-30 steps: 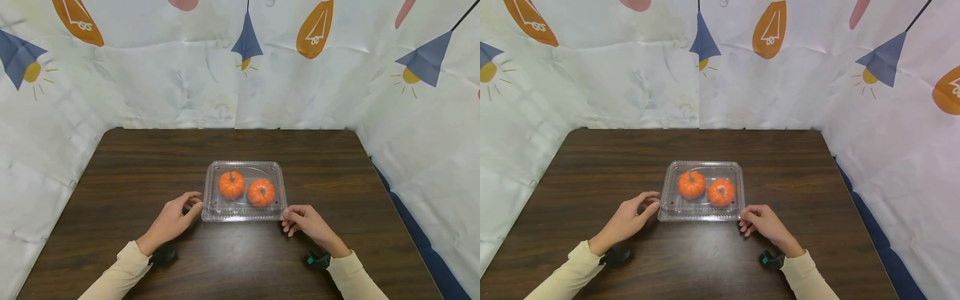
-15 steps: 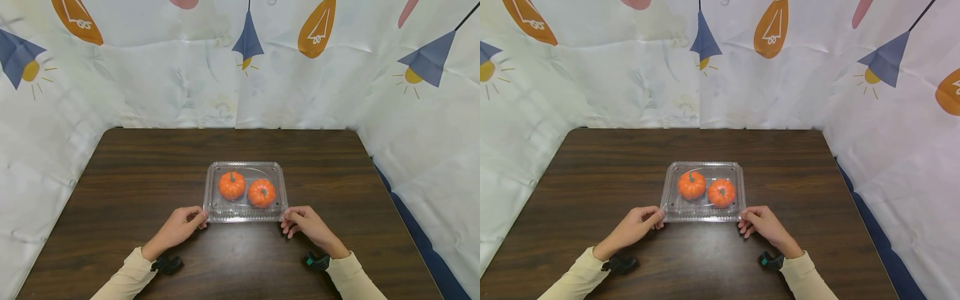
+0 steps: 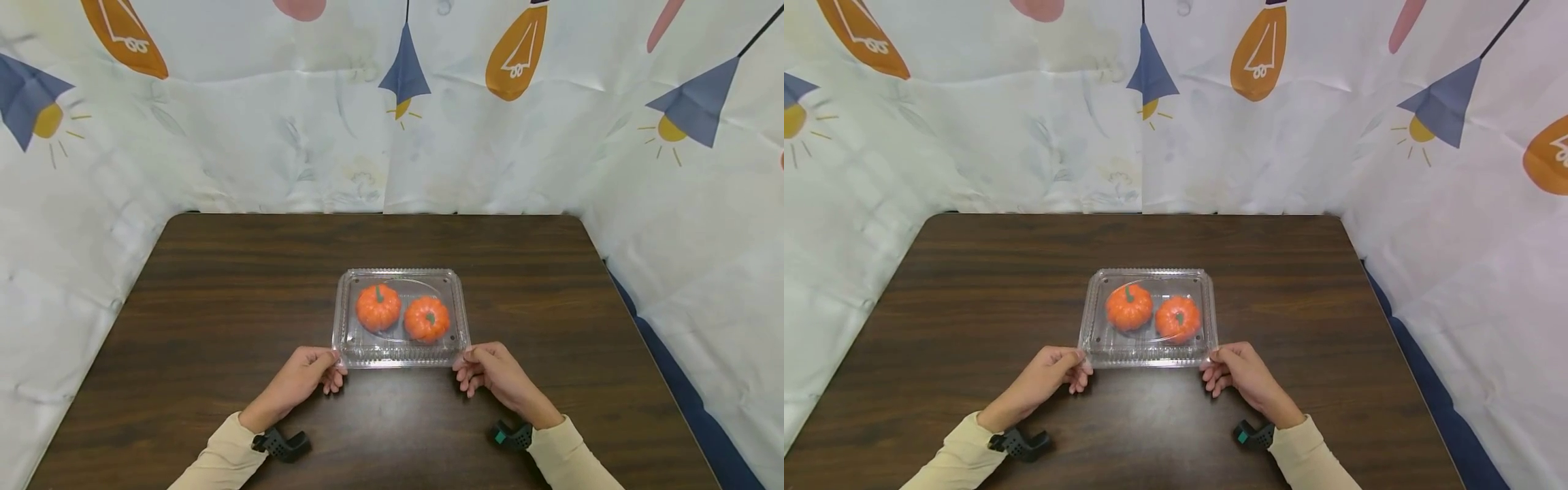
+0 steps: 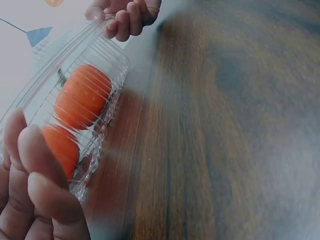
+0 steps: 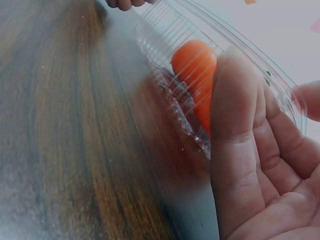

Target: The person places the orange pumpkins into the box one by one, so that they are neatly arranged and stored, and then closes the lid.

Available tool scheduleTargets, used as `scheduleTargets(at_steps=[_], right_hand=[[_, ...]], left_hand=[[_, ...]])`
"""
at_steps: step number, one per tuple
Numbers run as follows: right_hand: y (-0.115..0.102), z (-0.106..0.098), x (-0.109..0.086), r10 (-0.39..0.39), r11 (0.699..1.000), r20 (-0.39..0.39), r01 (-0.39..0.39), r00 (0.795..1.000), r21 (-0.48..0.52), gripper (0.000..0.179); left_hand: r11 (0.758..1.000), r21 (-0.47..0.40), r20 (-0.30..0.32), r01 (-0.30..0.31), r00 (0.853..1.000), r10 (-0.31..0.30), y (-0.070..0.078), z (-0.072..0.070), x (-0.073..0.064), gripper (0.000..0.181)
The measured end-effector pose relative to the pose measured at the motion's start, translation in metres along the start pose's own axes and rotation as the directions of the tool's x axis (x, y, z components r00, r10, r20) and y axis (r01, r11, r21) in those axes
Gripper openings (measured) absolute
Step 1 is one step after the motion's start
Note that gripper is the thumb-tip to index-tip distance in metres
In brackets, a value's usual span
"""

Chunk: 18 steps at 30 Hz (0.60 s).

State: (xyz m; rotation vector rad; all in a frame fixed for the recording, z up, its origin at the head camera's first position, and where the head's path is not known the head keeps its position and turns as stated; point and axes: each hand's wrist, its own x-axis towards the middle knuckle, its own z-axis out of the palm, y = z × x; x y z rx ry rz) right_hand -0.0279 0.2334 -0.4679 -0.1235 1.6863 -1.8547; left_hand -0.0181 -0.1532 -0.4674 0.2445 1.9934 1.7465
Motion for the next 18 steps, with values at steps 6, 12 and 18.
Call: scheduleTargets(at_steps=[6, 12, 18], right_hand=[[0.000, 0.001, 0.001, -0.022, 1.000, -0.002, 0.022, 1.000, 0.018, 0.035], [0.001, 0.001, -0.002, -0.072, 0.997, -0.008, 0.072, 0.997, -0.037, 0.043], [0.000, 0.002, -0.004, -0.087, 0.994, 0.007, 0.087, 0.996, -0.060, 0.046]], left_hand=[[0.998, 0.057, -0.061, -0.013, 0.998, 0.016, 0.001, 0.007, -0.003, 0.037], [0.997, 0.071, -0.046, -0.038, 0.998, 0.042, 0.007, 0.009, -0.008, 0.039], [0.997, 0.078, -0.064, -0.002, 0.998, 0.007, 0.013, 0.011, -0.012, 0.039]])
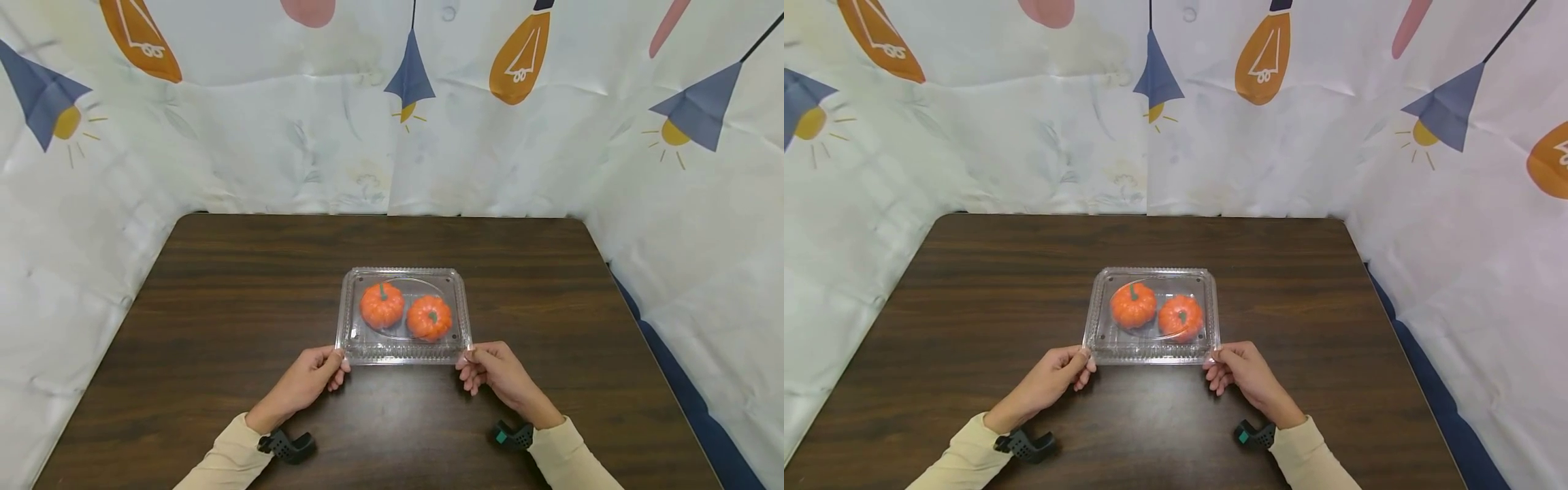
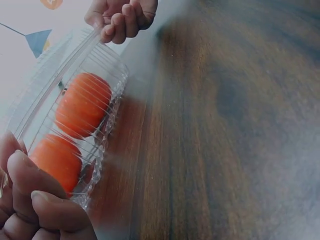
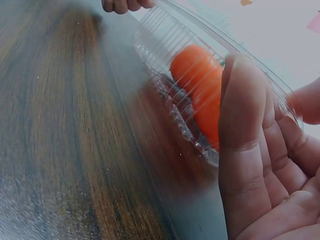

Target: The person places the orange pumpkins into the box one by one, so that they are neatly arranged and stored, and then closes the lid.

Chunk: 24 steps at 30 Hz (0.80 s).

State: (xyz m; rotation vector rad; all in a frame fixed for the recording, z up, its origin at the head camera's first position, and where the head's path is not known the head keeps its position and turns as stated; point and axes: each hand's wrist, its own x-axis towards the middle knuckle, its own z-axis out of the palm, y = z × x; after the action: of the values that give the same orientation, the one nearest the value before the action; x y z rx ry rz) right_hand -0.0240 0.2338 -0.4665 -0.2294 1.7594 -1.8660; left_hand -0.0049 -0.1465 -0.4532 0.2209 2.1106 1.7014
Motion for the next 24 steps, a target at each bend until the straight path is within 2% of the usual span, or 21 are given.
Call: scheduleTargets(at_steps=[8, 16, 24], right_hand=[[-0.001, -0.003, 0.003, 0.026, 1.000, 0.034, -0.027, 0.999, 0.016, 0.047], [-0.004, -0.006, 0.005, 0.065, 0.997, 0.035, -0.066, 0.997, 0.033, 0.043], [-0.007, -0.012, 0.003, 0.128, 0.989, 0.089, -0.134, 0.988, 0.062, 0.041]], left_hand=[[1.000, -0.021, 0.045, 0.015, 0.999, -0.014, -0.004, -0.007, 0.004, 0.041], [0.987, -0.115, 0.116, 0.113, 0.988, -0.099, -0.002, -0.014, 0.007, 0.044], [0.972, -0.173, 0.173, 0.159, 0.976, -0.129, -0.007, -0.018, 0.008, 0.050]])
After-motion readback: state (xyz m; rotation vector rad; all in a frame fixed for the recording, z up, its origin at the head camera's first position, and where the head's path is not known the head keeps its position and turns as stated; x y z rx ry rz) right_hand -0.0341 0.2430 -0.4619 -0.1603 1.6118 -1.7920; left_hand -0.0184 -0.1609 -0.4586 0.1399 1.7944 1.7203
